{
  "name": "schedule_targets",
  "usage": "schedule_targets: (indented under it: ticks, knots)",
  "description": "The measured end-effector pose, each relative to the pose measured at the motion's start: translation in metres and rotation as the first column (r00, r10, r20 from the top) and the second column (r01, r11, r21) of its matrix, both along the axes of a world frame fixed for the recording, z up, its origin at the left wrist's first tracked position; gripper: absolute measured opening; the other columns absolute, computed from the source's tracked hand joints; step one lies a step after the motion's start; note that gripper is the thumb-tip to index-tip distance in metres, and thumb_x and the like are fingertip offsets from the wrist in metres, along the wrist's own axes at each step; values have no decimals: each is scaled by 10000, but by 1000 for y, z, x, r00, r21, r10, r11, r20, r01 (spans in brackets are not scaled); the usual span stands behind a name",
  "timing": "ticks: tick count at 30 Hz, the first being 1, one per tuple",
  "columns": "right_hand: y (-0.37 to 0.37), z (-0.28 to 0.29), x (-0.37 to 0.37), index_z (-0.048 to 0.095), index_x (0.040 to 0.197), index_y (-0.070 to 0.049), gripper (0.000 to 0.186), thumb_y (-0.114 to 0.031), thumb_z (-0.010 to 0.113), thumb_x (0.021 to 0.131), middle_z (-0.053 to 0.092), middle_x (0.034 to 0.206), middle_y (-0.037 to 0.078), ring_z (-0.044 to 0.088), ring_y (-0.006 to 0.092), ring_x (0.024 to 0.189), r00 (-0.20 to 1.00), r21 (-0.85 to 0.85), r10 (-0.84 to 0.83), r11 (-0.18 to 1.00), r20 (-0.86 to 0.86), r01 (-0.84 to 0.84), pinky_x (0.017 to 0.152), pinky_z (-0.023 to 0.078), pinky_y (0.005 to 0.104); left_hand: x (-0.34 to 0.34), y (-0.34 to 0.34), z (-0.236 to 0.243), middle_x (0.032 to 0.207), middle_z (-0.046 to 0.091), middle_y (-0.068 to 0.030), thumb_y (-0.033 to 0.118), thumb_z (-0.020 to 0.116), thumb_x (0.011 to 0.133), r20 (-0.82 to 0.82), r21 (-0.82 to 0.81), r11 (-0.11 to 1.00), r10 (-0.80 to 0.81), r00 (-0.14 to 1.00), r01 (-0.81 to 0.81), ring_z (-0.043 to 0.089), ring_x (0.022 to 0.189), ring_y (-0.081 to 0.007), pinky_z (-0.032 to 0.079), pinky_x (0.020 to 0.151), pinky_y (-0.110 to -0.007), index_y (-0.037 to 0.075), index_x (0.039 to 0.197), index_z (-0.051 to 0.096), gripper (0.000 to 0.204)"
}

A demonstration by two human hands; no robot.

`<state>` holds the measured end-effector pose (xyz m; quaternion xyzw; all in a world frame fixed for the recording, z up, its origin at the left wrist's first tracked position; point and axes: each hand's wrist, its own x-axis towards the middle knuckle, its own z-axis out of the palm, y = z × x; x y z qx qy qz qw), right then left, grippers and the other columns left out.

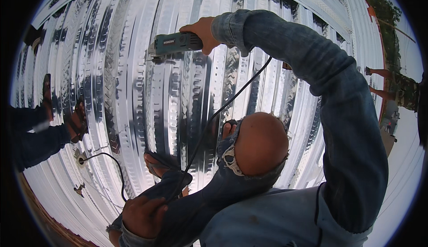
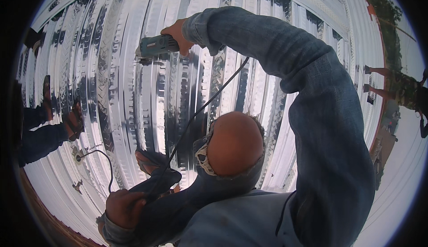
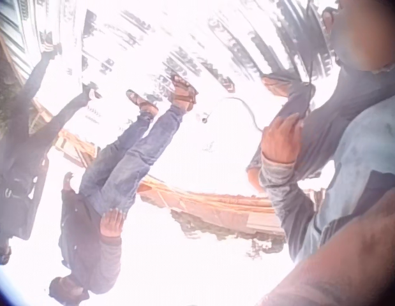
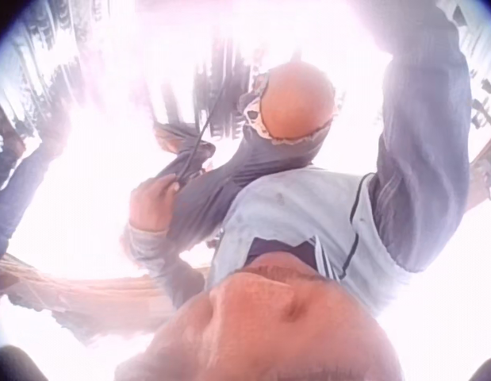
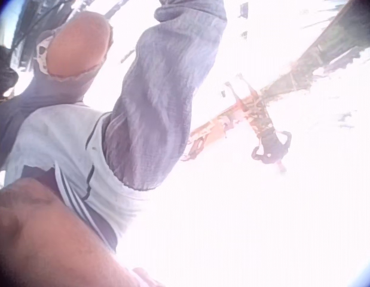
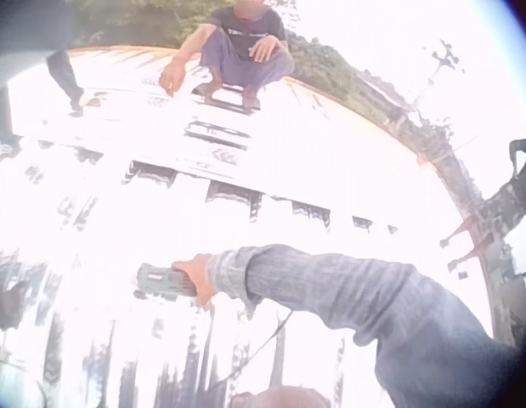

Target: The person uses an angle grinder to cut a corrugated metal sheet on a roof. They hold the tool with both hands and move it along the metal surface, creating a cut line. Another person is visible nearby, also working on the roof.

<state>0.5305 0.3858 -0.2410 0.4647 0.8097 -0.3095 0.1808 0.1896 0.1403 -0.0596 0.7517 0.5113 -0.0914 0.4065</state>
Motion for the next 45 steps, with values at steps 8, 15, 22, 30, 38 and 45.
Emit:
schedule_targets:
  ticks: [8, 15, 22, 30, 38, 45]
  knots:
    - [2, 6, -15, 422, 1320, -198, 846, -233, 777, 554, 666, 942, 104, 661, 295, 816, 990, 22, 81, 996, 113, -84, 781, 527, 416, 13, -1, -2, 629, 561, -116, 197, 723, 693, 33, -55, 997, -47, 998, 49, 538, 573, -311, 399, 539, -415, 91, 826, 706, 171]
    - [3, 7, -11, 367, 1377, -192, 910, -205, 776, 564, 663, 983, 126, 664, 304, 823, 996, -7, 27, 1000, 81, -27, 806, 534, 397, 7, -1, 4, 649, 578, -84, 222, 714, 698, 13, -134, 984, -121, 993, 121, 579, 616, -277, 428, 572, -390, 114, 815, 703, 160]
    - [4, 11, -7, 329, 1403, -156, 940, -164, 778, 577, 647, 1032, 184, 663, 329, 884, 999, -9, 7, 1000, 53, -7, 850, 522, 388, -2, -8, -3, 672, 591, -39, 254, 679, 736, 24, -110, 985, -133, 991, 135, 582, 630, -225, 417, 592, -381, 135, 813, 690, 143]
    - [-24, -6, 20, 332, 1397, -164, 926, -210, 761, 578, 653, 964, 190, 650, 328, 878, 986, -3, -121, 993, -112, 122, 819, 514, 374, -5, -4, -2, 744, 641, -43, 283, 641, 773, 29, -156, 976, -150, 988, 152, 620, 701, -211, 437, 631, -353, 151, 810, 697, 148]
    - [-130, -18, 78, 285, 1423, -132, 962, -164, 784, 601, 634, 1066, 200, 635, 325, 978, 870, -230, -401, 911, -287, 343, 887, 478, 375, -14, -4, -2, 717, 624, -22, 290, 647, 764, 31, -127, 978, -163, 986, 166, 612, 695, -195, 435, 632, -349, 155, 809, 705, 153]
    - [-170, -41, 86, 258, 1433, -157, 977, -175, 782, 608, 636, 1036, 217, 644, 339, 934, 825, -250, -485, 871, -291, 424, 855, 494, 382, -12, 7, -12, 654, 580, -64, 280, 668, 759, 77, -100, 978, -174, 982, 181, 601, 636, -262, 458, 603, -387, 152, 826, 712, 150]
